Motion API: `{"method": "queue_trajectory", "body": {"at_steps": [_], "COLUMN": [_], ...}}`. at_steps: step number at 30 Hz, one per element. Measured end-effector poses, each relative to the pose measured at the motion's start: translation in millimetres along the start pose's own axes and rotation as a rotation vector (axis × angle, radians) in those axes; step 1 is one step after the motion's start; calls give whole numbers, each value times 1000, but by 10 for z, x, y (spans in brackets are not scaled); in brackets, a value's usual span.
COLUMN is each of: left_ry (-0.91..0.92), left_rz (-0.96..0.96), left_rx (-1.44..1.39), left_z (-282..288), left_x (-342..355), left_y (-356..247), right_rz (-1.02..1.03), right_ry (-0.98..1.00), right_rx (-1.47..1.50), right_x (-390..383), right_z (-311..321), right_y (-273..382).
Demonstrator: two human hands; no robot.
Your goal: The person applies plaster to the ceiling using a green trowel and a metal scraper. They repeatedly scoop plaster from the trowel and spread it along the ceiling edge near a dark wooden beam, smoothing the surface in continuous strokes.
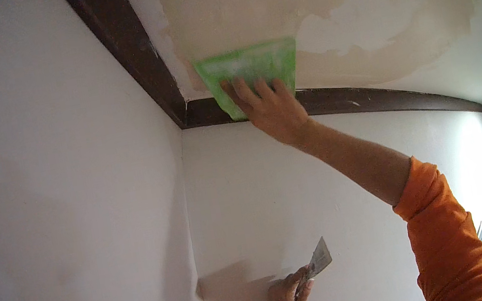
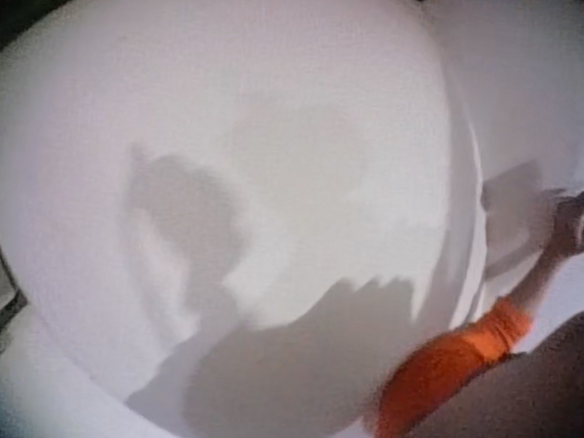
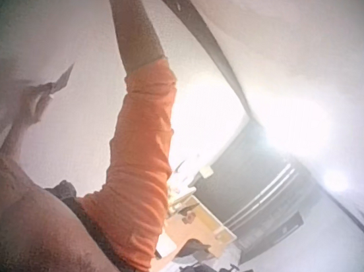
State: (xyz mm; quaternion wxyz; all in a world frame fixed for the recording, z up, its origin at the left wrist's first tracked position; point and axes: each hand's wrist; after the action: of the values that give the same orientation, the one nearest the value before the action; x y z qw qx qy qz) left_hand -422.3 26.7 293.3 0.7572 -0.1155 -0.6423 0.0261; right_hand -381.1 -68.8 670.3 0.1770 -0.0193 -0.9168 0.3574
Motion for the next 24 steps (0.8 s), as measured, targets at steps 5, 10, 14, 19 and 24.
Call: {"method": "queue_trajectory", "body": {"at_steps": [5,10,14,19,24], "left_ry": [-10,-178,-96,-58,-83], "left_rz": [-23,-193,-128,-99,-89], "left_rx": [1,45,101,58,0], "left_z": [23,35,59,93,107], "left_x": [64,105,114,176,70], "left_y": [128,184,246,354,223], "right_rz": [-54,-175,-648,-649,-788], "right_ry": [184,-54,-189,-498,-638], "right_rx": [264,119,-190,-429,-425], "right_x": [-482,-689,-786,-955,-1138], "right_z": [244,1016,1430,1557,1676], "right_y": [268,-225,-1125,-1830,-1921]}}
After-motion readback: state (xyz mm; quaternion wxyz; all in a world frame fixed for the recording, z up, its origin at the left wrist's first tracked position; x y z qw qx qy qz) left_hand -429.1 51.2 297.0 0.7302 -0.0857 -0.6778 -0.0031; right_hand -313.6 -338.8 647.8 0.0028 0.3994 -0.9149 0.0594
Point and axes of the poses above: each hand's wrist, its own x-axis towards the middle knuckle, its own z-axis out of the back of the hand, y = z × x, and after that the axes turned 15 degrees about z, right-handed
